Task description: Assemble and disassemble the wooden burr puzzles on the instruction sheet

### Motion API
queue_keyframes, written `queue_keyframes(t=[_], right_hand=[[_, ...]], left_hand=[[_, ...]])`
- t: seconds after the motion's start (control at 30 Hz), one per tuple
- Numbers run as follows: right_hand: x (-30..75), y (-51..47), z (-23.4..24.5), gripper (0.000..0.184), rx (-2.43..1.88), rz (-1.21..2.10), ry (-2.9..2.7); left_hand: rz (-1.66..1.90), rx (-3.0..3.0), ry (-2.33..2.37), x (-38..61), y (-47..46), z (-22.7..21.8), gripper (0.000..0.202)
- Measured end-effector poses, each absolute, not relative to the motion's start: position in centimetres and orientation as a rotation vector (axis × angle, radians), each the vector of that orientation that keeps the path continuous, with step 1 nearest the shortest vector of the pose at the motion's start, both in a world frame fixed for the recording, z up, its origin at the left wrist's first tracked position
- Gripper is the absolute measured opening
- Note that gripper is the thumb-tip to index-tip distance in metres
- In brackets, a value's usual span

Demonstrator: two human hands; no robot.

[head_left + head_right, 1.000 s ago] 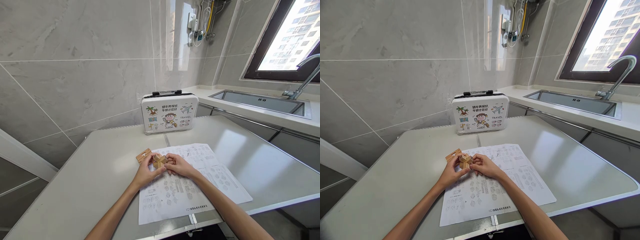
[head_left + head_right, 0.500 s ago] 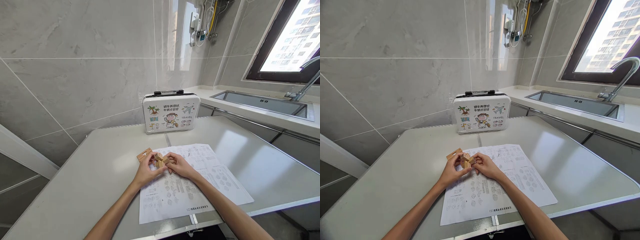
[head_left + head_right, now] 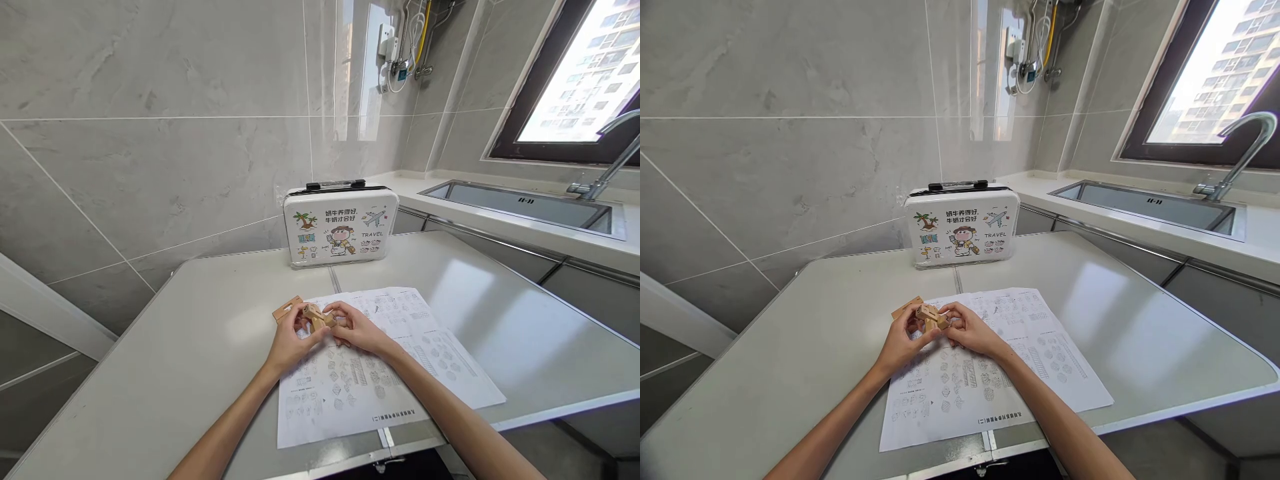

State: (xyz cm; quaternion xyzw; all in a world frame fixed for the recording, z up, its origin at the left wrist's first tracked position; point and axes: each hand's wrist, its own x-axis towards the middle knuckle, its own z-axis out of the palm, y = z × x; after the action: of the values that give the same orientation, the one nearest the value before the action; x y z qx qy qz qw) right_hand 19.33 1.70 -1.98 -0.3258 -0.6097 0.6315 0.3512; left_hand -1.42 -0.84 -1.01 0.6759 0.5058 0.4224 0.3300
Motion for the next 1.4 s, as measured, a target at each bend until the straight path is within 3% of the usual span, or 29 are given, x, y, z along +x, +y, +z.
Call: queue_keyframes(t=[0.8,0.93,1.13,1.4], right_hand=[[19.9,3.5,-4.3,0.031,-1.133,1.184,-1.474],[19.8,2.6,-2.9,0.027,-1.029,1.276,-1.521],[19.6,2.0,-2.3,0.048,-0.825,1.492,-1.618],[19.5,2.3,-2.6,0.049,-0.759,1.561,-1.504]], left_hand=[[1.211,1.581,1.282,-1.3,-0.6,-0.8,0.052],[1.149,1.613,1.264,-1.3,-0.7,-1.0,0.055],[1.055,1.715,1.199,-1.2,-1.0,-0.7,0.059],[1.055,1.771,1.233,-1.3,-1.0,-0.8,0.058]])
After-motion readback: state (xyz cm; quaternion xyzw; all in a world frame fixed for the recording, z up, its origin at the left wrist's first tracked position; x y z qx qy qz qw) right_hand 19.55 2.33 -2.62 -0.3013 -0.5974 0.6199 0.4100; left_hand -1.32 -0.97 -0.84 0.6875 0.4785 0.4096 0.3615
